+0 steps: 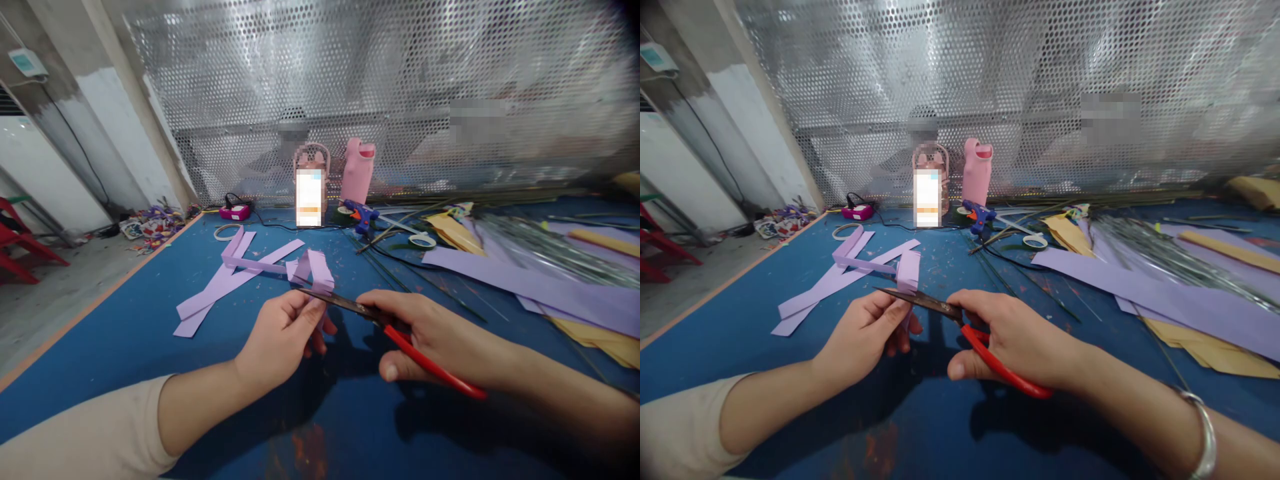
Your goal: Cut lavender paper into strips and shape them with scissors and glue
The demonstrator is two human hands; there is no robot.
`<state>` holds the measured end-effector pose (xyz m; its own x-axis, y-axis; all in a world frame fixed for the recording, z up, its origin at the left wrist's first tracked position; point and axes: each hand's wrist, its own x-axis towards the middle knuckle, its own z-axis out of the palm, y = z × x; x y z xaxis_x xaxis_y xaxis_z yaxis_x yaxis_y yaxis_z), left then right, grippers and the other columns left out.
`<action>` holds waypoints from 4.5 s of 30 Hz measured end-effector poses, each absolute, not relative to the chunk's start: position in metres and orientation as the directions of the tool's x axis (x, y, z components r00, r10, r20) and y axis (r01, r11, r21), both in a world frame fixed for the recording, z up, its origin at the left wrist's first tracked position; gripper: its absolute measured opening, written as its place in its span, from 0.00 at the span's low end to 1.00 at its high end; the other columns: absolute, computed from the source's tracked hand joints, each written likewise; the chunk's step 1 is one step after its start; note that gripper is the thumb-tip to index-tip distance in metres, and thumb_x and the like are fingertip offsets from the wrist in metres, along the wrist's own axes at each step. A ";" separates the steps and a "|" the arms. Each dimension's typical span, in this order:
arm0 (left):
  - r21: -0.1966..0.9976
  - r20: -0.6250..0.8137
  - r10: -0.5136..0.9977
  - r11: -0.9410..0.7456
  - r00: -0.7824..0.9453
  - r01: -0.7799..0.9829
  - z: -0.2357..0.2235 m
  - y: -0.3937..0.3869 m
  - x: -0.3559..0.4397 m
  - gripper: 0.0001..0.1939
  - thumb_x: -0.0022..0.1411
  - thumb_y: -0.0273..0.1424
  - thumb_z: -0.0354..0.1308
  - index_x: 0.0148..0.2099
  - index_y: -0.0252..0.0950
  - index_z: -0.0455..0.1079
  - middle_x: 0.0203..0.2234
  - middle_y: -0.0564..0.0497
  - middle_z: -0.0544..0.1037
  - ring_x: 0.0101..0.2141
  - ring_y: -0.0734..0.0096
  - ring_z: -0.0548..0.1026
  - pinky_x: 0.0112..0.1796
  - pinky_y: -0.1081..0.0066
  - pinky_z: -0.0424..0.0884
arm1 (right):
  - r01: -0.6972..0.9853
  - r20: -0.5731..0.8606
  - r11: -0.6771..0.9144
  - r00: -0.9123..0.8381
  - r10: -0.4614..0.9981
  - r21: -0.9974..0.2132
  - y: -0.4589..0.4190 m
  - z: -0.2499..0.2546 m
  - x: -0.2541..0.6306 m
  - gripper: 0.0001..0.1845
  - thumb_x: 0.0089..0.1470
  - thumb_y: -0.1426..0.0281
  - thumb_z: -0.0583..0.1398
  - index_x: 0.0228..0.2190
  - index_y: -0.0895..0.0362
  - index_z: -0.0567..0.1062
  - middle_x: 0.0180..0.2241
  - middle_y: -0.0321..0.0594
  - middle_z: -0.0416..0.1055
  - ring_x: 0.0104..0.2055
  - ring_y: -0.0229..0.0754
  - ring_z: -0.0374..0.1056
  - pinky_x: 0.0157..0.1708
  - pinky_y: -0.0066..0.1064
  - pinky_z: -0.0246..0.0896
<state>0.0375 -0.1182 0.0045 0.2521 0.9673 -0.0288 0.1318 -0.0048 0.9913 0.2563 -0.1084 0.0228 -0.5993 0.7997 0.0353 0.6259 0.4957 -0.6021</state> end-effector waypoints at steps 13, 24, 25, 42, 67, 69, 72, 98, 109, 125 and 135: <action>0.990 -0.028 0.962 -0.012 0.273 0.142 0.005 -0.121 0.036 0.16 0.63 0.39 0.52 0.28 0.33 0.69 0.20 0.52 0.75 0.17 0.81 0.69 0.18 0.81 0.62 | 0.645 0.024 0.459 -0.565 0.825 -0.610 -0.110 0.023 0.254 0.20 0.48 0.56 0.64 0.38 0.56 0.75 0.25 0.34 0.69 0.24 0.37 0.61 0.24 0.25 0.56; 0.995 -0.028 0.957 -0.002 0.287 0.101 0.005 -0.120 0.037 0.15 0.63 0.39 0.51 0.30 0.33 0.67 0.21 0.53 0.74 0.17 0.81 0.69 0.18 0.81 0.63 | 0.620 0.019 0.464 -0.586 0.810 -0.633 -0.110 0.026 0.252 0.16 0.52 0.57 0.61 0.33 0.58 0.74 0.23 0.32 0.63 0.23 0.35 0.55 0.22 0.24 0.52; 0.995 -0.028 0.957 0.000 0.288 0.097 0.005 -0.120 0.037 0.15 0.63 0.39 0.51 0.30 0.33 0.67 0.22 0.53 0.74 0.17 0.81 0.70 0.18 0.81 0.63 | 0.620 0.018 0.463 -0.586 0.810 -0.633 -0.110 0.026 0.253 0.16 0.52 0.57 0.61 0.33 0.58 0.74 0.23 0.32 0.62 0.23 0.35 0.55 0.22 0.24 0.52; 0.996 -0.079 0.968 0.065 0.238 0.064 0.007 -0.119 0.038 0.13 0.63 0.38 0.52 0.33 0.33 0.68 0.22 0.53 0.76 0.18 0.80 0.71 0.20 0.81 0.66 | 0.695 0.020 0.476 -0.554 0.832 -0.538 -0.108 0.021 0.257 0.40 0.40 0.43 0.63 0.48 0.57 0.69 0.36 0.42 0.73 0.33 0.47 0.69 0.34 0.35 0.65; 0.984 -0.010 0.958 -0.042 0.288 0.173 0.004 -0.120 0.035 0.16 0.63 0.39 0.52 0.30 0.33 0.71 0.24 0.51 0.78 0.20 0.77 0.72 0.21 0.79 0.64 | 0.604 -0.014 0.459 -0.615 0.789 -0.651 -0.109 0.024 0.256 0.27 0.47 0.49 0.63 0.41 0.56 0.72 0.26 0.33 0.66 0.26 0.38 0.60 0.25 0.26 0.55; 0.983 -0.011 0.957 -0.044 0.289 0.181 0.004 -0.120 0.034 0.17 0.63 0.40 0.51 0.30 0.33 0.71 0.23 0.51 0.78 0.20 0.77 0.72 0.21 0.79 0.64 | 0.610 -0.026 0.437 -0.601 0.799 -0.661 -0.110 0.025 0.255 0.25 0.48 0.50 0.62 0.39 0.56 0.73 0.26 0.33 0.66 0.26 0.38 0.60 0.25 0.25 0.55; 0.983 -0.015 0.960 -0.037 0.280 0.181 0.004 -0.120 0.034 0.17 0.63 0.40 0.51 0.29 0.34 0.71 0.23 0.51 0.78 0.21 0.76 0.72 0.21 0.78 0.64 | 0.606 -0.046 0.408 -0.593 0.804 -0.683 -0.111 0.025 0.253 0.23 0.50 0.49 0.61 0.36 0.56 0.73 0.25 0.33 0.65 0.25 0.37 0.59 0.23 0.25 0.55; 0.991 -0.058 0.970 0.027 0.235 0.132 0.005 -0.117 0.037 0.15 0.63 0.40 0.52 0.33 0.33 0.70 0.24 0.51 0.77 0.20 0.78 0.71 0.19 0.80 0.62 | 0.683 -0.028 0.432 -0.552 0.834 -0.590 -0.109 0.020 0.257 0.49 0.33 0.38 0.63 0.49 0.59 0.68 0.35 0.42 0.72 0.33 0.47 0.67 0.33 0.34 0.64; 0.980 -0.021 0.957 -0.038 0.290 0.194 0.003 -0.119 0.035 0.16 0.63 0.38 0.51 0.31 0.32 0.72 0.24 0.50 0.78 0.21 0.78 0.72 0.20 0.80 0.64 | 0.629 0.012 0.467 -0.588 0.809 -0.621 -0.110 0.020 0.256 0.32 0.44 0.47 0.64 0.45 0.56 0.71 0.29 0.34 0.69 0.28 0.40 0.64 0.27 0.27 0.58; 0.978 -0.020 0.953 -0.044 0.303 0.203 0.003 -0.119 0.034 0.17 0.64 0.38 0.51 0.30 0.32 0.72 0.23 0.51 0.77 0.20 0.78 0.71 0.21 0.80 0.63 | 0.626 -0.012 0.441 -0.584 0.812 -0.643 -0.110 0.021 0.254 0.24 0.47 0.52 0.64 0.40 0.55 0.73 0.27 0.33 0.67 0.27 0.38 0.60 0.26 0.25 0.57; 0.984 -0.018 0.952 -0.038 0.305 0.176 0.003 -0.121 0.034 0.15 0.64 0.39 0.51 0.31 0.34 0.70 0.25 0.52 0.78 0.21 0.79 0.72 0.21 0.81 0.63 | 0.599 -0.046 0.398 -0.589 0.807 -0.695 -0.110 0.021 0.252 0.20 0.50 0.52 0.61 0.32 0.57 0.71 0.22 0.30 0.60 0.23 0.35 0.54 0.21 0.24 0.50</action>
<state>0.0343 -0.1208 0.0027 0.3045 0.9523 -0.0182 0.1764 -0.0376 0.9836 0.2525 -0.1096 0.0206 -0.5887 0.8070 -0.0460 0.5993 0.3976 -0.6949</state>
